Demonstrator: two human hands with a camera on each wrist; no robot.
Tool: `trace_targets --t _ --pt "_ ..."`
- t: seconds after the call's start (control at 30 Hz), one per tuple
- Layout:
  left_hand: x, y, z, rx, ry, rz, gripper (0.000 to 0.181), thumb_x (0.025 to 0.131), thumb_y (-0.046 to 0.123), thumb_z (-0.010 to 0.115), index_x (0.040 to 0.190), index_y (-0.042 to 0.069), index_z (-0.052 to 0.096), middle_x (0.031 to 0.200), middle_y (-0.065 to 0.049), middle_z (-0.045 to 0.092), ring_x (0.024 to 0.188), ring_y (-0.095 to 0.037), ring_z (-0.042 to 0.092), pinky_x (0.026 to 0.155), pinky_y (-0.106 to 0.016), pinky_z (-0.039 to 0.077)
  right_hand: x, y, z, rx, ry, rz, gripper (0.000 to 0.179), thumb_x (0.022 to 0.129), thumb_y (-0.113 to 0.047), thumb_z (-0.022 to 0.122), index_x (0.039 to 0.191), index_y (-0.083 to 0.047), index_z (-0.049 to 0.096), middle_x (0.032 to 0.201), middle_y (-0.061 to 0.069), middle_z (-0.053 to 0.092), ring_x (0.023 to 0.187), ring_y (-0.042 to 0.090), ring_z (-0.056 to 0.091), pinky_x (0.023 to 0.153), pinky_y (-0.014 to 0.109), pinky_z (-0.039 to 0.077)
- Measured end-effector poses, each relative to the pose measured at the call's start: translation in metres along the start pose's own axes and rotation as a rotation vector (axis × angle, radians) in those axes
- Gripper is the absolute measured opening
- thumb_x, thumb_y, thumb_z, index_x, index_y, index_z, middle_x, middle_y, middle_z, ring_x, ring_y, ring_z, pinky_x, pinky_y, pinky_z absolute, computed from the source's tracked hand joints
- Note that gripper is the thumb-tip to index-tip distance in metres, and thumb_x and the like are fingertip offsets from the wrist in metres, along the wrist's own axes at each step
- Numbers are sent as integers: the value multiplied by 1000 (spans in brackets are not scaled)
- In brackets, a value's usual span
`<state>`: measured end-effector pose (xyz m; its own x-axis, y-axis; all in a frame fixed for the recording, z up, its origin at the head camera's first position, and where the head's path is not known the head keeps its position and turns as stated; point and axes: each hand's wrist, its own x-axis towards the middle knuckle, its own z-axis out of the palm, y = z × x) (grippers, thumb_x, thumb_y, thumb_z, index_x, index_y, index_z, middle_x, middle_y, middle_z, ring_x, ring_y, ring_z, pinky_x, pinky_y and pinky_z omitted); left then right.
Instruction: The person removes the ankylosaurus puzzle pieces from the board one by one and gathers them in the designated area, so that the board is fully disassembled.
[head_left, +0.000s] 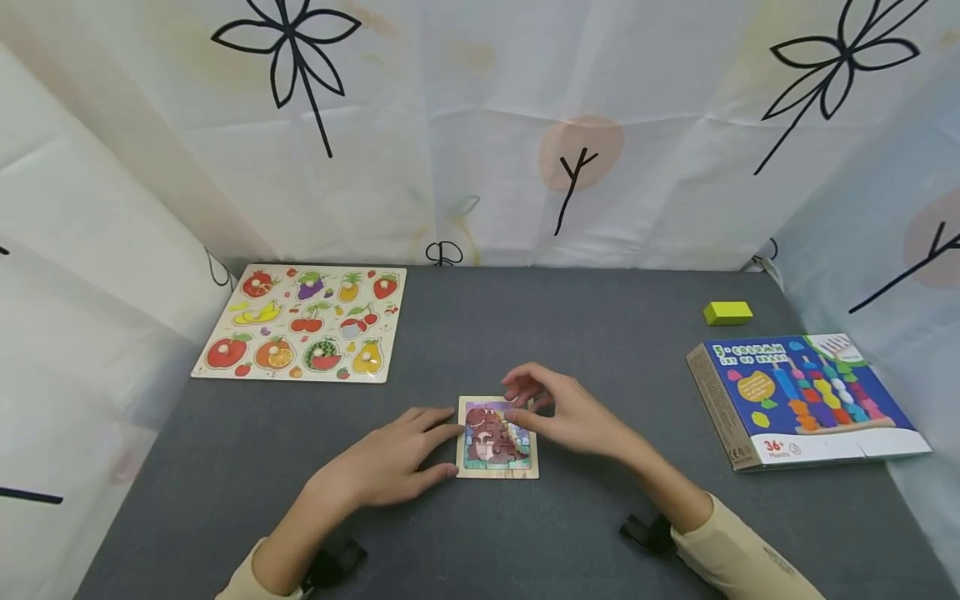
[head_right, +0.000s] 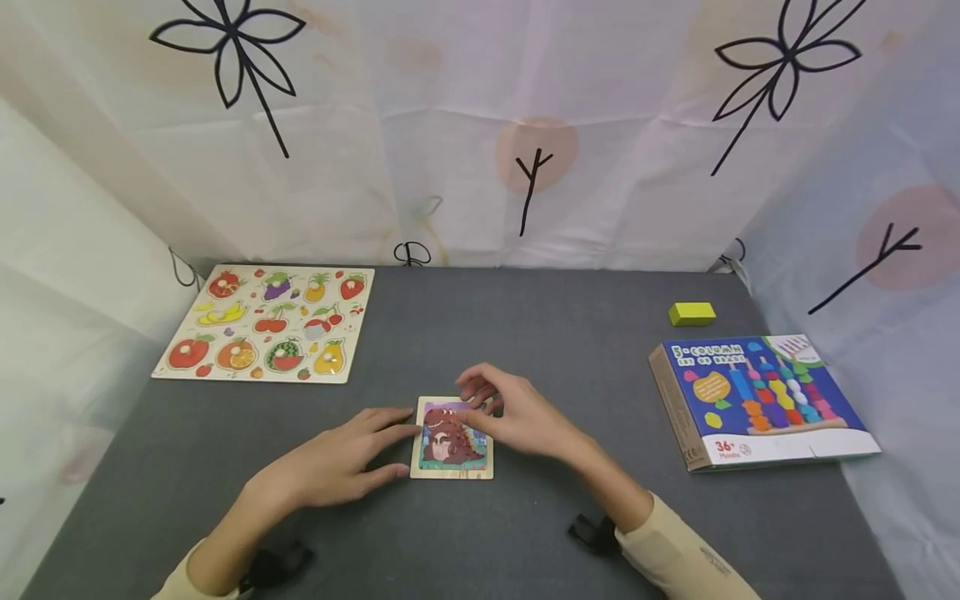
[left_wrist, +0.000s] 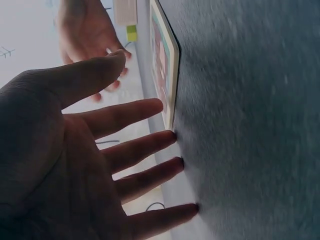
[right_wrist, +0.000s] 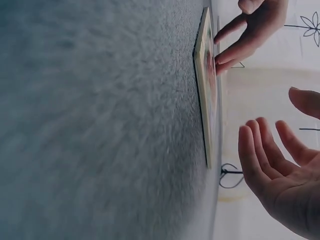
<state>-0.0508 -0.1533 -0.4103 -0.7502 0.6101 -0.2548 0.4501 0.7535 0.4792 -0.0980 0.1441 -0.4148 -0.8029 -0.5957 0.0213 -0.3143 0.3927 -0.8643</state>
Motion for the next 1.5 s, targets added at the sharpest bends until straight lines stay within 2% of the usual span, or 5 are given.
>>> trace_targets --t 0.23,0.67,0.93,1.17,1.5 --pt "0 7 3 -48 -38 -2 61 107 40 68 160 13 55 174 -16 41 161 -43 38 121 -80 35 26 5 10 38 -120 22 32 104 -13 72 132 0 66 117 14 74 102 17 73 91 32 63" --pt "1 10 6 -52 -72 -29 64 106 43 69 164 24 50 179 -13 29 163 -42 31 121 -84 28 58 7 19 -113 -228 45 26 99 -20 81 116 -1 75 97 6 77 82 2 68 77 19 58" --pt "-1 13 8 -36 -80 -44 68 105 44 70 166 23 48 181 -13 26 164 -44 30 121 -85 26 67 7 22 -164 -232 83 23 93 -20 87 106 -4 76 83 2 72 67 3 62 66 19 54" --pt "-2 15 9 -31 -81 -55 71 104 45 72 165 21 48 181 -14 25 164 -45 30 121 -85 26 70 5 24 -234 -222 114 24 89 -22 90 100 -8 75 80 -2 68 66 3 57 64 19 50" --pt "-2 16 11 -42 -75 -58 67 105 43 70 165 20 49 181 -14 25 165 -44 28 121 -86 25 67 3 24 -281 -205 86 26 90 -25 90 100 -6 76 80 -1 69 65 2 56 62 18 48"
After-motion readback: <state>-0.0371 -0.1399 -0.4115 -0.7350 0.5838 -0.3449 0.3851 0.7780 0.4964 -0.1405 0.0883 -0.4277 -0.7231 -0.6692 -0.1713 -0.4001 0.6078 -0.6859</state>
